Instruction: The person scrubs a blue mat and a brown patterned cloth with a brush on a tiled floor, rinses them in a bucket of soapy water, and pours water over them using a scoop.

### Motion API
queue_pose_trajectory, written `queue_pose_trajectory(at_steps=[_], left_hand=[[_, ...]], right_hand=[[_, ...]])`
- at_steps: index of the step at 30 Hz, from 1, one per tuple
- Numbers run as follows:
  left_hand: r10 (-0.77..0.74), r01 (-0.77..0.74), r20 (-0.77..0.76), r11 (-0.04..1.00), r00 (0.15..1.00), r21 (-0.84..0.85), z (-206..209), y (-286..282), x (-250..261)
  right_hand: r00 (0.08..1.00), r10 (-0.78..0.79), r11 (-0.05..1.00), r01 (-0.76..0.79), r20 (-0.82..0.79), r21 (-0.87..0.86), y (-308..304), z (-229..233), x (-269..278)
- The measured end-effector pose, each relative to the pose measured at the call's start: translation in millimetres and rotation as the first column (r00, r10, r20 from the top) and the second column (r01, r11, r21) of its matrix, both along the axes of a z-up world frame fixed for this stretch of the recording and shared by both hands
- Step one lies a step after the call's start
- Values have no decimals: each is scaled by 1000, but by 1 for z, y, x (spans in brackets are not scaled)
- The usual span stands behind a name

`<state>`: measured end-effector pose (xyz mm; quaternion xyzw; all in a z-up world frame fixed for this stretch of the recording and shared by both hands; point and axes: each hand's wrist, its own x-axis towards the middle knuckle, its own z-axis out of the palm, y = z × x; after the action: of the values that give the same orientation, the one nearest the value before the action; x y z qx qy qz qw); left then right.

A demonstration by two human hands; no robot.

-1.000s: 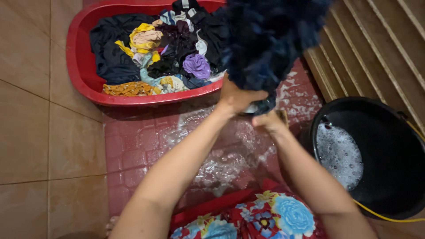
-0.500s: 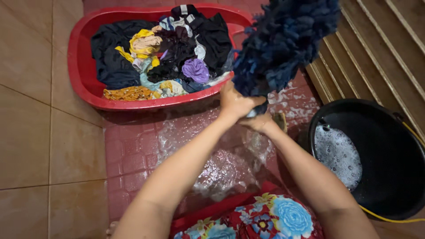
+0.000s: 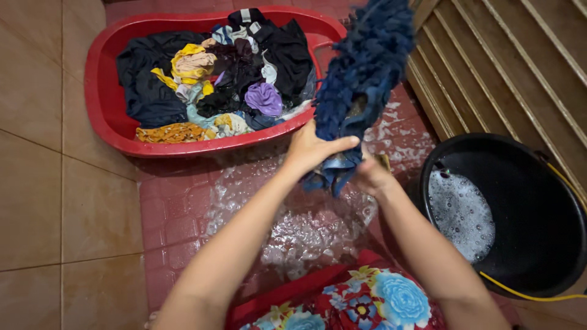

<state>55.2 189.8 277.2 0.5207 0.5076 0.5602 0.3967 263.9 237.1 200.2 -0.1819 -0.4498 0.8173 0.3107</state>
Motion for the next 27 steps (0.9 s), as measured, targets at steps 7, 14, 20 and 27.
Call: queue_pose_trajectory(at_steps=[7, 14, 20, 27], left_hand=[[-211, 210, 4, 974, 978, -87, -48, -1, -44], [-273, 269, 28, 919, 962, -288, -80, -11, -107], [-321, 331, 83, 905, 943, -268, -114, -29, -163], [-337, 67, -547, 889, 766, -453, -153, -58, -206]], right_hand=[[967, -251, 942, 255, 46, -218, 15, -5, -12], [832, -248, 969, 213, 497, 128, 36, -5, 11], [527, -290, 866, -211, 799, 454, 60, 54, 21], [270, -506, 440, -736, 819, 514, 76, 118, 26]])
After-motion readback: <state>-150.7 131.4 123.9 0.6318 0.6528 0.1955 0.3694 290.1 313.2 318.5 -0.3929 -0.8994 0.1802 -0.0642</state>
